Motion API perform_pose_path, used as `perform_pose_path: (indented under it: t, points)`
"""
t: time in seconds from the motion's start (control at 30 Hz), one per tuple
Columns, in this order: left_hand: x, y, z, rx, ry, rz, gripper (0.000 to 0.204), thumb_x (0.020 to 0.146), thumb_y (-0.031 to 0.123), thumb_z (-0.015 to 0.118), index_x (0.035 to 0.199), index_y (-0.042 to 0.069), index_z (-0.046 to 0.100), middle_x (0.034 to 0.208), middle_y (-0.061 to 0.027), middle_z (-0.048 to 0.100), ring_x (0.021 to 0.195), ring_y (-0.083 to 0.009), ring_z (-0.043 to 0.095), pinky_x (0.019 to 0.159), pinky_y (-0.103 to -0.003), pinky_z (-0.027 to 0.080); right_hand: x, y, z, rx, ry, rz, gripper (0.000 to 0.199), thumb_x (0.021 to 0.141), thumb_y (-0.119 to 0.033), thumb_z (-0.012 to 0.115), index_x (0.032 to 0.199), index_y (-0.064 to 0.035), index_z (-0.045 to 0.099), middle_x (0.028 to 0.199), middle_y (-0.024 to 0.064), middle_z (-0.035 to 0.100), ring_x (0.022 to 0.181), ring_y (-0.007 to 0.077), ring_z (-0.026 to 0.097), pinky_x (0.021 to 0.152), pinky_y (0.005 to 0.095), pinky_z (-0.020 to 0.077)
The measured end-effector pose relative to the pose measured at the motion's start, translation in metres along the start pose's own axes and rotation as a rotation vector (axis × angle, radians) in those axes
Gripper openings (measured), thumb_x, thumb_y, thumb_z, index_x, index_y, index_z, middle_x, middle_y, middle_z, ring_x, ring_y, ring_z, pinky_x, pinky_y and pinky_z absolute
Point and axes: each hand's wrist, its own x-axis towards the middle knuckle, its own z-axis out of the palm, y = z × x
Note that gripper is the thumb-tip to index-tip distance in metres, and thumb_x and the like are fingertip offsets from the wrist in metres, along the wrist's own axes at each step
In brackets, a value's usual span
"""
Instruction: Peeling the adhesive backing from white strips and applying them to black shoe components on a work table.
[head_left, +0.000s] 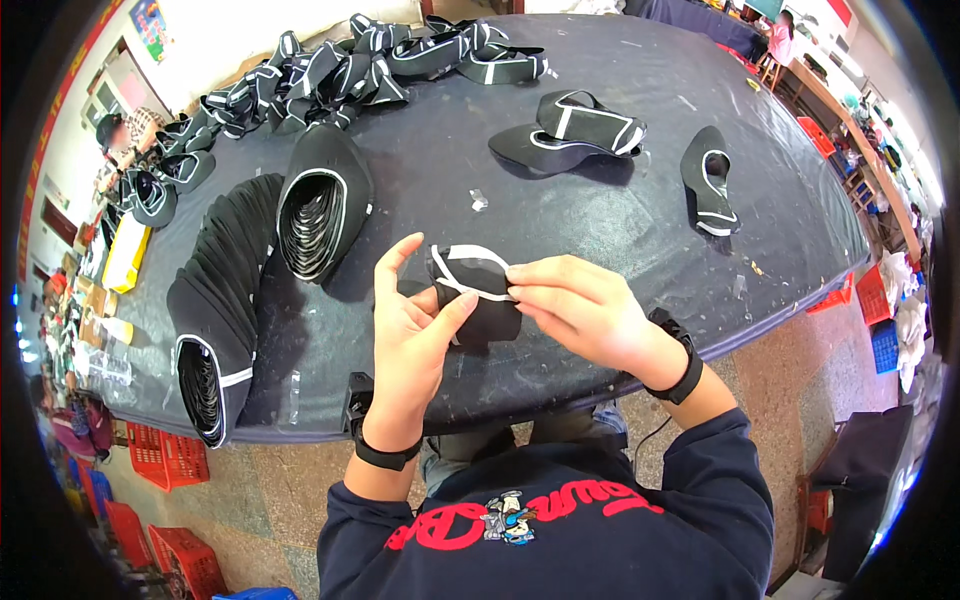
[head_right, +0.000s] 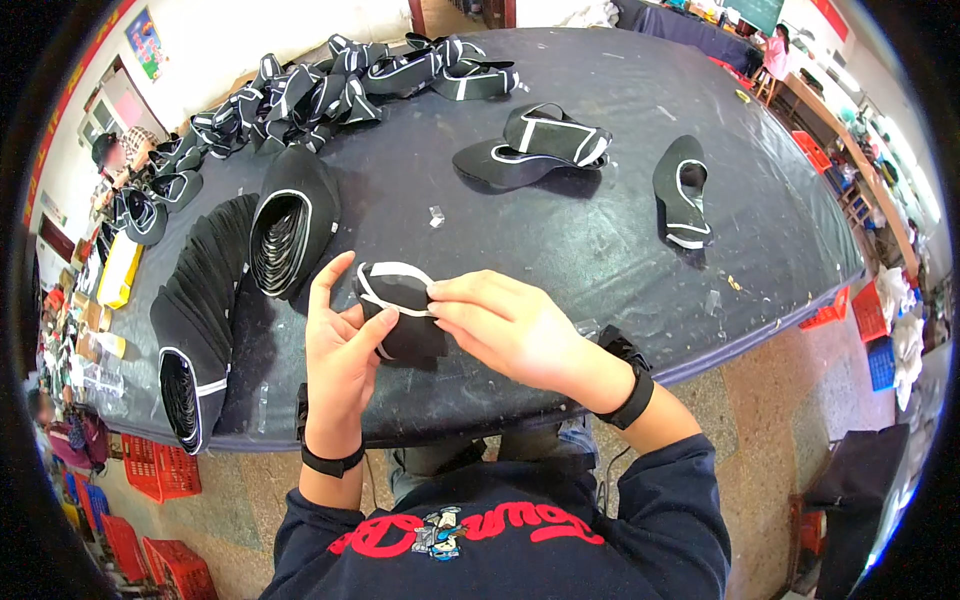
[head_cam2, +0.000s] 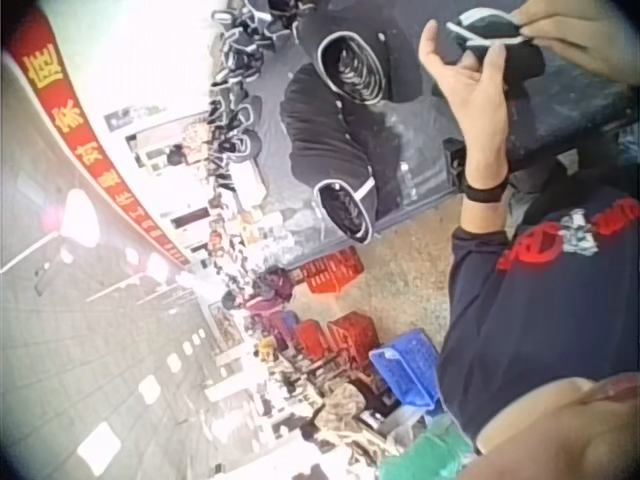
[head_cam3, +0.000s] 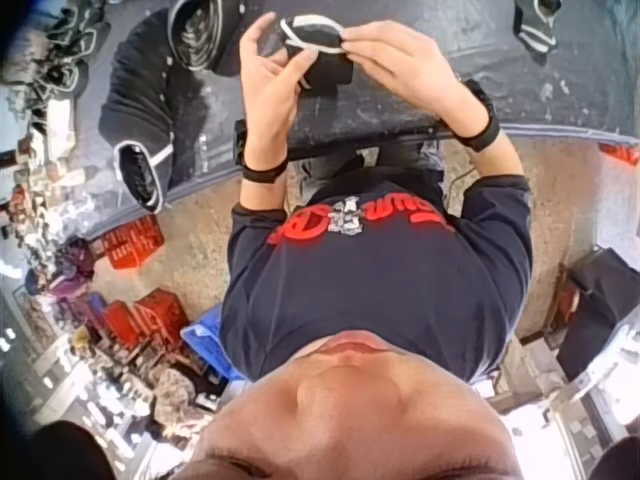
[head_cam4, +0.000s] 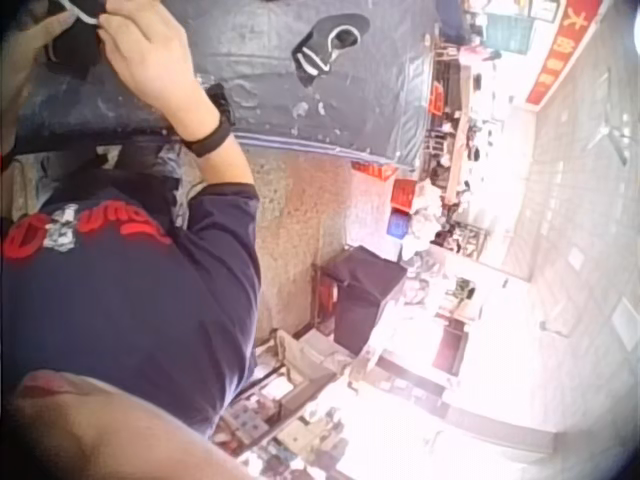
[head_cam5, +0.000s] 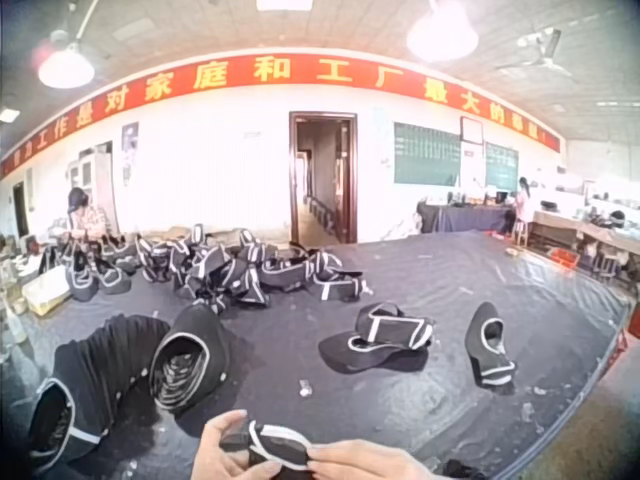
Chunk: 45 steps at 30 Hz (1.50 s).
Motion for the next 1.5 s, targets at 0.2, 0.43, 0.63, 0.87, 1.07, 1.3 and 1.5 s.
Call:
perform_pose_path:
  t: [0.2,0.43,0.63,0.87,1.07,1.3,1.5]
  points:
    - [-0.001,-0.001,0.000,-0.126,0.015,-0.042,0.065,0.083,-0.010,0.059,0.135,0.002,0.024,0.104,-0.0216,0.061,0.095,-0.0217,0.063,0.083,-0.033,0.053,-0.001,-0.004,0.002,-0.178,-0.003,-0.143,0.029,0.064,0.001,0.067,0.092,0.0076,0.062,0.099,0.0175,0.062,0.087,0.0297,0.064,0.073,0.0341,0.0558]
    - [-0.004,-0.001,-0.005,-0.215,-0.069,-0.113,0.062,0.088,-0.006,0.053,0.140,0.003,0.021,0.104,-0.0200,0.061,0.094,-0.0212,0.064,0.083,-0.033,0.053,-0.002,-0.004,0.002,-0.270,0.009,-0.161,0.028,0.064,0.002,0.068,0.091,0.0068,0.061,0.098,0.0163,0.062,0.084,0.0292,0.064,0.072,0.0343,0.0554]
    - [-0.002,0.000,-0.009,-0.320,-0.092,-0.102,0.057,0.091,-0.005,0.046,0.141,0.003,0.021,0.106,-0.0211,0.060,0.097,-0.0231,0.063,0.084,-0.035,0.054,0.001,-0.001,-0.005,0.062,-0.014,-0.007,0.025,0.066,0.003,0.068,0.090,0.0039,0.061,0.099,0.0138,0.062,0.084,0.0281,0.064,0.071,0.0337,0.0551]
    - [-0.003,-0.003,-0.003,-0.423,-0.055,-0.184,0.058,0.090,-0.004,0.047,0.141,0.004,0.022,0.107,-0.0198,0.059,0.096,-0.0218,0.063,0.083,-0.034,0.055,-0.003,-0.003,0.001,-0.250,0.033,-0.196,0.026,0.064,0.003,0.068,0.090,0.0041,0.061,0.097,0.0133,0.063,0.084,0.0273,0.064,0.070,0.0334,0.0552]
    - [-0.004,-0.013,-0.007,-0.198,-0.019,-0.149,0.057,0.089,-0.003,0.054,0.138,0.003,0.026,0.100,-0.0168,0.063,0.089,-0.0176,0.064,0.077,-0.027,0.054,-0.001,-0.003,0.006,-0.056,0.040,0.053,0.020,0.067,-0.002,0.071,0.083,-0.0003,0.058,0.086,0.0090,0.060,0.076,0.0233,0.061,0.064,0.0333,0.0522]
    - [-0.013,-0.025,0.014,0.280,-0.019,0.018,0.060,0.087,-0.008,0.052,0.138,0.004,0.023,0.098,-0.0150,0.064,0.086,-0.0117,0.063,0.071,-0.019,0.049,0.008,-0.013,0.017,0.238,-0.037,0.635,0.021,0.076,-0.016,0.072,0.079,-0.0024,0.057,0.081,0.0079,0.052,0.075,0.0215,0.055,0.064,0.0301,0.0459]
    - [-0.015,-0.026,0.016,0.304,0.013,0.053,0.061,0.086,-0.011,0.051,0.138,0.004,0.023,0.093,-0.0130,0.064,0.080,-0.0075,0.061,0.064,-0.016,0.045,0.012,0.004,0.004,0.872,-0.129,1.083,0.017,0.079,-0.015,0.069,0.080,-0.0021,0.058,0.079,0.0066,0.054,0.074,0.0163,0.055,0.063,0.0291,0.0442]
